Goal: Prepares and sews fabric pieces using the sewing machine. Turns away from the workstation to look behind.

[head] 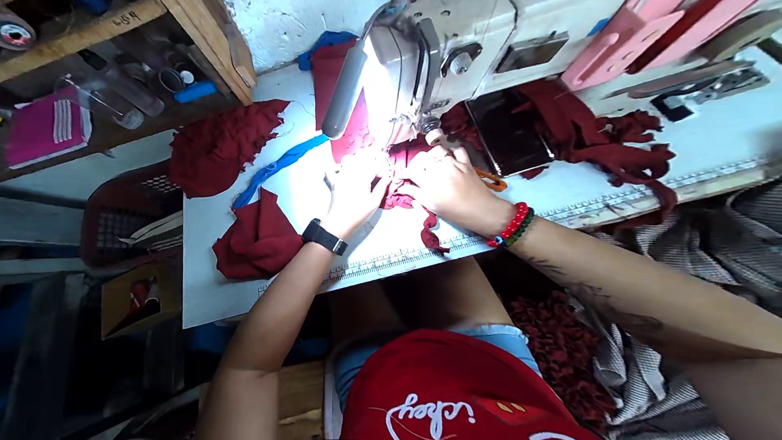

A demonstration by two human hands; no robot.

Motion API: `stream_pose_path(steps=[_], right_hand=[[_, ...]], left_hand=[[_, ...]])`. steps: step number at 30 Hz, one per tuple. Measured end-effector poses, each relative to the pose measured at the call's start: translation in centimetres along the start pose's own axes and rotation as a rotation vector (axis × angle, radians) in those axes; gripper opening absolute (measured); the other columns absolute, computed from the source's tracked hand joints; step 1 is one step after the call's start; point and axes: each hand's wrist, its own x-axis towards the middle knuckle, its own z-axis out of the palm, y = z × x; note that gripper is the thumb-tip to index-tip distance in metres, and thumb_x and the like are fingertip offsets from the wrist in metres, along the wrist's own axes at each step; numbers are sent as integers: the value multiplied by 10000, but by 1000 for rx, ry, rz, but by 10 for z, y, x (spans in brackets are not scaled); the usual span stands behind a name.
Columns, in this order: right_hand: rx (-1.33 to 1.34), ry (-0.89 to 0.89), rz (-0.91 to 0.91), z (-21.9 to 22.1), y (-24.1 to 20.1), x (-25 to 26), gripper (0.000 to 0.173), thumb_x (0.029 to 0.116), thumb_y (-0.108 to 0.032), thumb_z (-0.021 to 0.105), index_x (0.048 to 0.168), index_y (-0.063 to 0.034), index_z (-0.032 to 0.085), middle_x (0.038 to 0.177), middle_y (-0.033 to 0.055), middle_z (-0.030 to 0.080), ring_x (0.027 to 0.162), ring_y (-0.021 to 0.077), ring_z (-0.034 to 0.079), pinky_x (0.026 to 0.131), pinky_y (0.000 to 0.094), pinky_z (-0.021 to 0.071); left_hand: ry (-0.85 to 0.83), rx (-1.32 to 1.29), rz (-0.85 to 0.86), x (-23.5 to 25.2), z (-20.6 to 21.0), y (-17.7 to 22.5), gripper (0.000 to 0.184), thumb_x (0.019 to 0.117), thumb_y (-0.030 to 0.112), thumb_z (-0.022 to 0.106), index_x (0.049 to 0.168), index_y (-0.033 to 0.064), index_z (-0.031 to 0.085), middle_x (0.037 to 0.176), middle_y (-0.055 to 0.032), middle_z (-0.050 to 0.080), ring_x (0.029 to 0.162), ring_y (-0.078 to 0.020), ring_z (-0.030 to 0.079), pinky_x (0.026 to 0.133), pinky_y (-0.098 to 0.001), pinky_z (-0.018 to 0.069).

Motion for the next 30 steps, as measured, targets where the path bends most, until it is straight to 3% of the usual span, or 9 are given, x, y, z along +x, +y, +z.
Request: stream_pose_path(steps=[6,8,11,13,17,21,24,26,30], right_hand=[[8,12,-8,3,-1,3,330,1030,-305,559,1252,-115,713,1196,153,674,1149,392,611,957,625,429],[14,6,-30,0,-1,3,317,1034,-291,543,1253,-143,719,1320,107,659,1235,389,580,965,631,425],[59,-41,-77,-6,4,5,347,1051,-294,501,1296,-161,708,1453,24,618,1382,354,505,1092,647,341],[74,-45,-93,-3,10,8,352,1058,-360,486,1261,-181,711,1342,1,681,1341,285,549,1130,626,316],[81,-29,-71,-7,8,8,317,1056,-351,513,1197,-181,740,1212,38,722,1209,296,624,1098,649,330],[27,-74,-45,-2,11,15,383,1066,-432,439,1228,-238,726,1310,35,680,1265,324,584,1052,658,357],[13,-165,51,-12,2,20,375,1028,-413,522,1186,-127,707,1237,151,652,1220,402,578,937,630,428],[76,-224,168,-18,-5,21,386,1017,-401,587,1228,-81,636,1137,166,693,1150,368,648,968,595,481],[295,-239,265,-25,-7,19,409,990,-283,653,1334,-64,616,978,148,710,947,335,692,864,577,542]], left_hand=[[-27,108,216,0,-4,-5,274,1005,177,573,1218,140,740,1325,-53,675,1329,-272,542,1108,-601,330],[-9,175,302,0,-2,-7,245,1002,152,560,1149,131,755,1262,-54,700,1288,-275,563,1070,-558,352],[-12,190,295,-2,-4,-7,222,1006,161,570,1114,142,763,1162,-34,725,1193,-263,589,1043,-535,342],[-13,192,276,-3,-5,-6,223,1006,171,567,1107,170,765,1151,-14,723,1183,-246,585,1035,-529,335],[-37,191,238,0,-6,-9,226,1012,195,570,1125,175,765,1186,-21,716,1217,-256,586,1070,-568,340],[-65,182,239,8,-8,-15,247,1008,184,558,1136,153,766,1216,-43,702,1248,-280,568,1061,-588,338],[-45,212,325,12,-10,-14,239,985,142,559,1105,144,766,1194,-42,716,1237,-256,592,1073,-524,373],[-63,226,291,11,-13,-8,264,978,152,566,1184,163,730,1183,-60,711,1198,-252,618,1055,-512,405],[-129,132,157,13,-17,-3,353,964,147,561,1295,150,684,1266,-96,678,1243,-291,588,1054,-562,386]])
